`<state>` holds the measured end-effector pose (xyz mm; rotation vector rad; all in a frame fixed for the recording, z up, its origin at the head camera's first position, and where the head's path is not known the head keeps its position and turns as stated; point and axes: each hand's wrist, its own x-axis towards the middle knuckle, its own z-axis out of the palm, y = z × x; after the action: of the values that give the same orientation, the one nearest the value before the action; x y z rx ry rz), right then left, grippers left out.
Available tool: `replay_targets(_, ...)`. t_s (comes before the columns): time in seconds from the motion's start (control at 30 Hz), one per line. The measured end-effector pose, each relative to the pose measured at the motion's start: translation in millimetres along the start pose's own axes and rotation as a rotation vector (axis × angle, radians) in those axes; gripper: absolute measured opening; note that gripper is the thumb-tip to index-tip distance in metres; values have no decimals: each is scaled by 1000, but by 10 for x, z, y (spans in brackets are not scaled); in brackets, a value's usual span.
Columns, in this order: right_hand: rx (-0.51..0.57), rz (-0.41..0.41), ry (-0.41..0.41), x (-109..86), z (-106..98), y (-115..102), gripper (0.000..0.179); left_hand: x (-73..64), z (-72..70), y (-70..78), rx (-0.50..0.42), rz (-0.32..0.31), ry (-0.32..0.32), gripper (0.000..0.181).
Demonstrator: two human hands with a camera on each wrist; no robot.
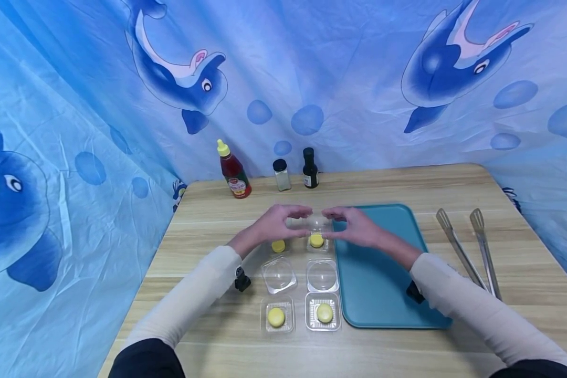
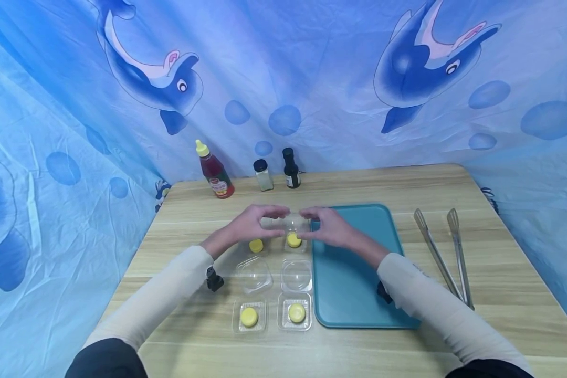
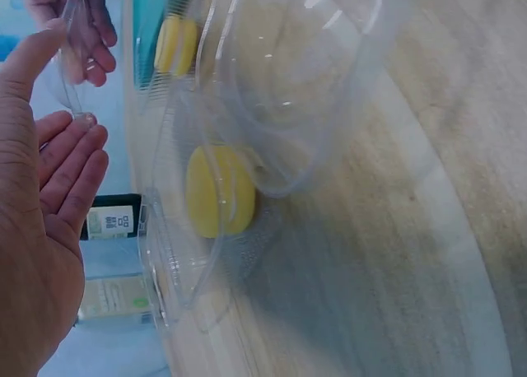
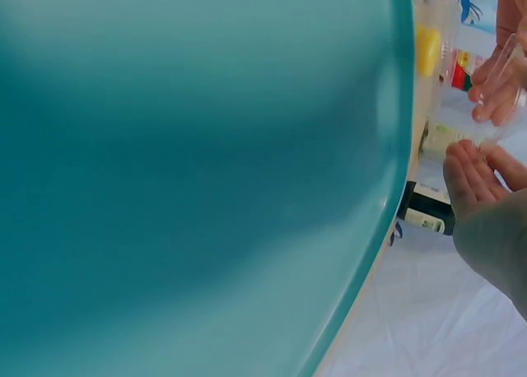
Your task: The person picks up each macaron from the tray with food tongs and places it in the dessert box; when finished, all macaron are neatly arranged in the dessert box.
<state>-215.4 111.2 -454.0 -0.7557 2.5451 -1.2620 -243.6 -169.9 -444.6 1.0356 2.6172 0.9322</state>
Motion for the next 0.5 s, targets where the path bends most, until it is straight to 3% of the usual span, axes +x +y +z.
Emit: replay_targets(0.5, -199, -63, 47, -124, 160, 40, 80, -21, 119, -22, 199, 59, -57, 80)
